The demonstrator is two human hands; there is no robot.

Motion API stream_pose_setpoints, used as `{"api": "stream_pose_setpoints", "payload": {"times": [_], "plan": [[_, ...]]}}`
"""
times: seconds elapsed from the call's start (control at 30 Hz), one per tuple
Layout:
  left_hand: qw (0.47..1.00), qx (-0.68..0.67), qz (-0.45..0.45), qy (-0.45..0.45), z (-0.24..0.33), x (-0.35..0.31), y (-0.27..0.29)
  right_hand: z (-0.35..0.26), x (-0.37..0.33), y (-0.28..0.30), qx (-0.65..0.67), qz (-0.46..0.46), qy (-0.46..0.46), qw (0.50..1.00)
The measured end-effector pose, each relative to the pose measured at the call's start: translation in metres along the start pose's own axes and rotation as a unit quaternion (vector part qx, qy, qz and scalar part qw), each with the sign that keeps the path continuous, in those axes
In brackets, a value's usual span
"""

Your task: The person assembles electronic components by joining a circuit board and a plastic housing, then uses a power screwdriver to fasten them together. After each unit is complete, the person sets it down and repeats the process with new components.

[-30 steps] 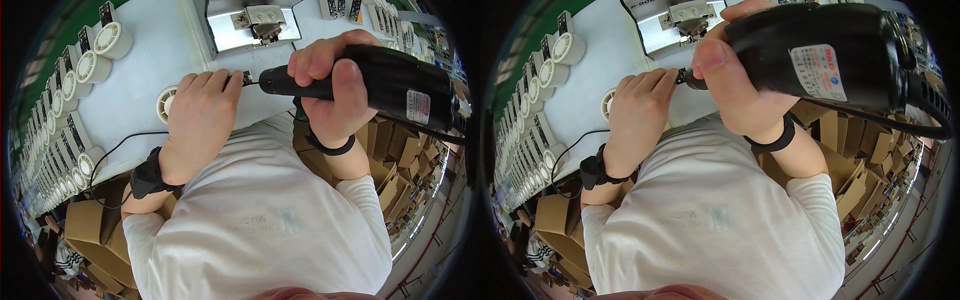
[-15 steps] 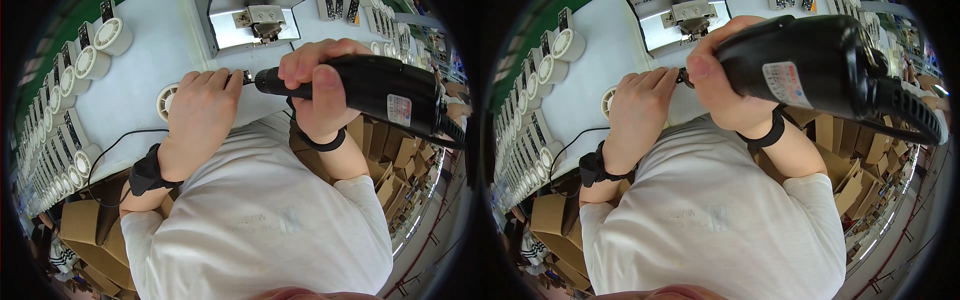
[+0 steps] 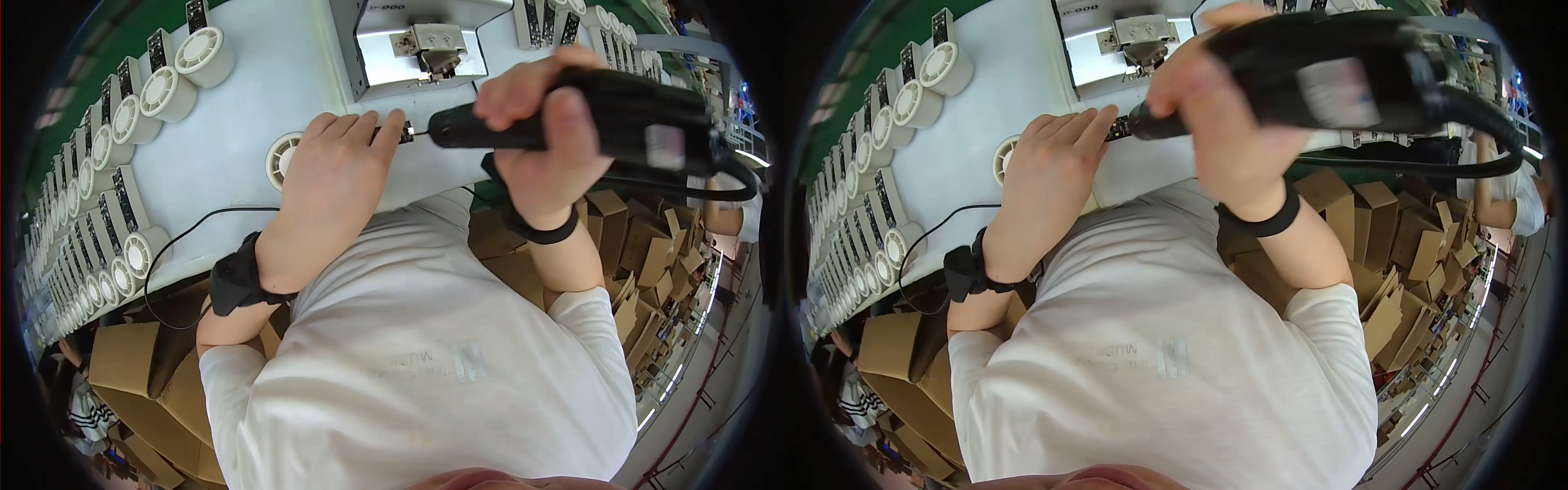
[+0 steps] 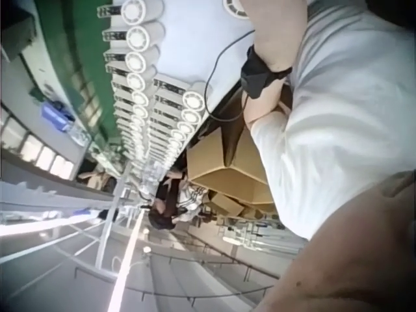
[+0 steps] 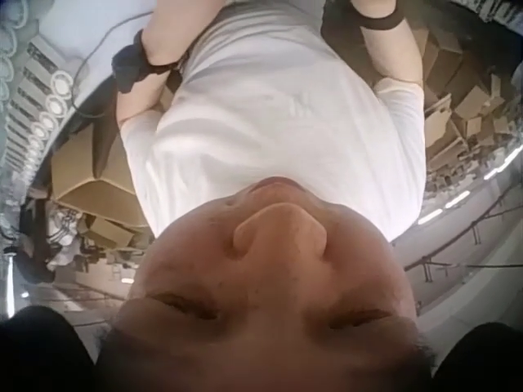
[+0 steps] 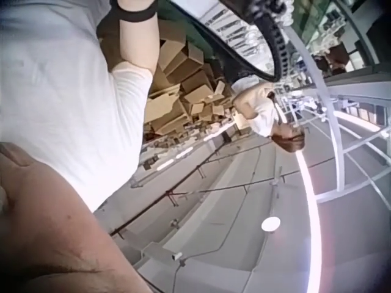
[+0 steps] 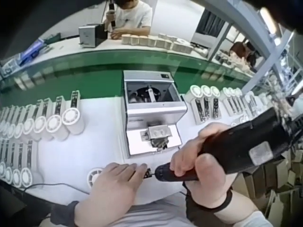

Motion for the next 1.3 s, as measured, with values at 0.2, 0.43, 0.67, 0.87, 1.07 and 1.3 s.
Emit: {"api": "stream_pose_setpoints", "payload": {"times": [0.2, 0.43, 0.67, 0.87, 1.07, 1.3], "plan": [[0.983, -0.124, 0.129, 0.045, -0.03, -0.035, 0.05, -0.014, 0.048, 0.028, 0.019, 0.095, 0.081, 0.992], [0.92, -0.3, 0.109, 0.229, -0.082, -0.07, 0.008, -0.005, 0.047, -0.006, -0.12, 0.124, 0.01, 0.985], [0.923, -0.317, 0.079, 0.204, -0.078, -0.055, -0.01, 0.0, 0.028, 0.007, -0.06, 0.092, -0.025, 0.994], [0.911, -0.351, 0.083, 0.201, -0.08, -0.054, -0.015, 0.004, 0.009, 0.024, -0.017, 0.046, 0.013, 0.999], [0.913, -0.346, 0.081, 0.202, -0.08, -0.054, -0.016, 0.005, 0.006, 0.023, -0.006, 0.045, 0.01, 0.999], [0.921, -0.33, 0.084, 0.192, -0.078, -0.053, -0.013, 0.009, 0.001, 0.026, -0.007, 0.056, 0.0, 0.998]]}}
Point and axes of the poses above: each hand's wrist, its own x-axis towards the middle knuckle, its own y-axis out of the back of the hand, z = x × y, the point moved 9 cm from there along x, towards the middle knuckle, and after that the axes turned 11 degrees about y, right-handed, at the moved point
